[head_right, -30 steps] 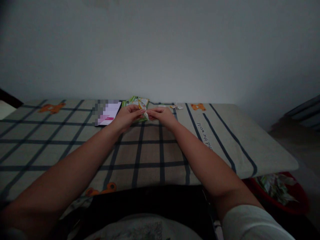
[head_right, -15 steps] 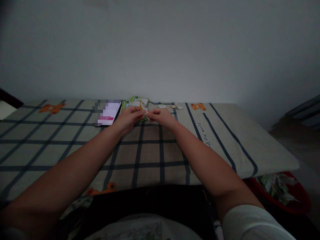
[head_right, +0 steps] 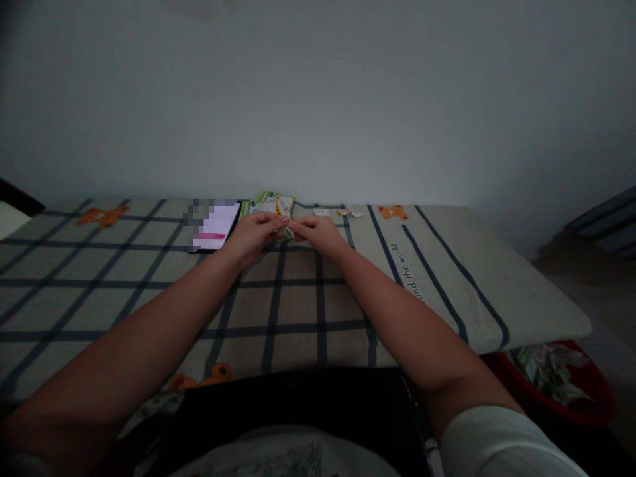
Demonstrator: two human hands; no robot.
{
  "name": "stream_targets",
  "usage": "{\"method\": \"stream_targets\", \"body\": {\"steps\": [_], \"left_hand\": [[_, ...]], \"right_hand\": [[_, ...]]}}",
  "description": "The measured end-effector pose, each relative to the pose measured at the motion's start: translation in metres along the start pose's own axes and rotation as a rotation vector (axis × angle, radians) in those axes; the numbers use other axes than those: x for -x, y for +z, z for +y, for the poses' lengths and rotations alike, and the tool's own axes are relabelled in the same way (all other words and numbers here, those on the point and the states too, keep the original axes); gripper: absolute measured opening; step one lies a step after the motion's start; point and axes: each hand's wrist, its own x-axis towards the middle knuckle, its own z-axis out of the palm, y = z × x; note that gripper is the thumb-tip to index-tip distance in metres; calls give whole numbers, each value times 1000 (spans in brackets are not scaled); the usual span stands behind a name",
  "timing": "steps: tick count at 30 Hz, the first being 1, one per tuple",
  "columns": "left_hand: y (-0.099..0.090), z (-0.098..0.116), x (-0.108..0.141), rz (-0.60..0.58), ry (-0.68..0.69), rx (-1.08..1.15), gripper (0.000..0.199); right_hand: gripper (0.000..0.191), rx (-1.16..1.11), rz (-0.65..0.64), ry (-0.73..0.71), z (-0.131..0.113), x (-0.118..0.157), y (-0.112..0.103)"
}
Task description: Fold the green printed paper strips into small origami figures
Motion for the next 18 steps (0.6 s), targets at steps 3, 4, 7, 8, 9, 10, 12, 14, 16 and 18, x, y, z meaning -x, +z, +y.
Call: {"method": "stream_targets", "body": {"steps": [3, 4, 7, 8, 9, 10, 12, 14, 16, 18], "left_hand": [[-1, -2, -2, 25, 1, 12, 39], [-1, -2, -2, 27, 0, 12, 39], [1, -2, 0, 14, -12, 9, 39], [1, -2, 0, 6, -22, 12, 40], [2, -2, 1, -2, -34, 18, 41], [2, -2, 1, -11, -46, 24, 42], [2, -2, 2, -23, -59, 24, 44], [2, -2, 2, -24, -53, -5, 44], [1, -2, 2, -18, -19, -78, 42], [1, -1, 3, -2, 30, -151, 39]], "right_hand": [[42, -26, -10, 32, 2, 0, -1], [40, -9, -10, 36, 1, 0, -2], [37, 21, -2, 43, -1, 0, -2], [36, 18, 6, 46, -2, 0, -3], [36, 8, 19, 48, -2, 0, -3], [35, -4, 36, 50, -2, -1, -3], [33, -25, 65, 46, -1, -2, -4], [31, -30, 79, 32, 0, -3, -5], [31, -22, 75, 18, 0, -3, -5], [33, -36, 68, 22, 0, -3, -4]]}}
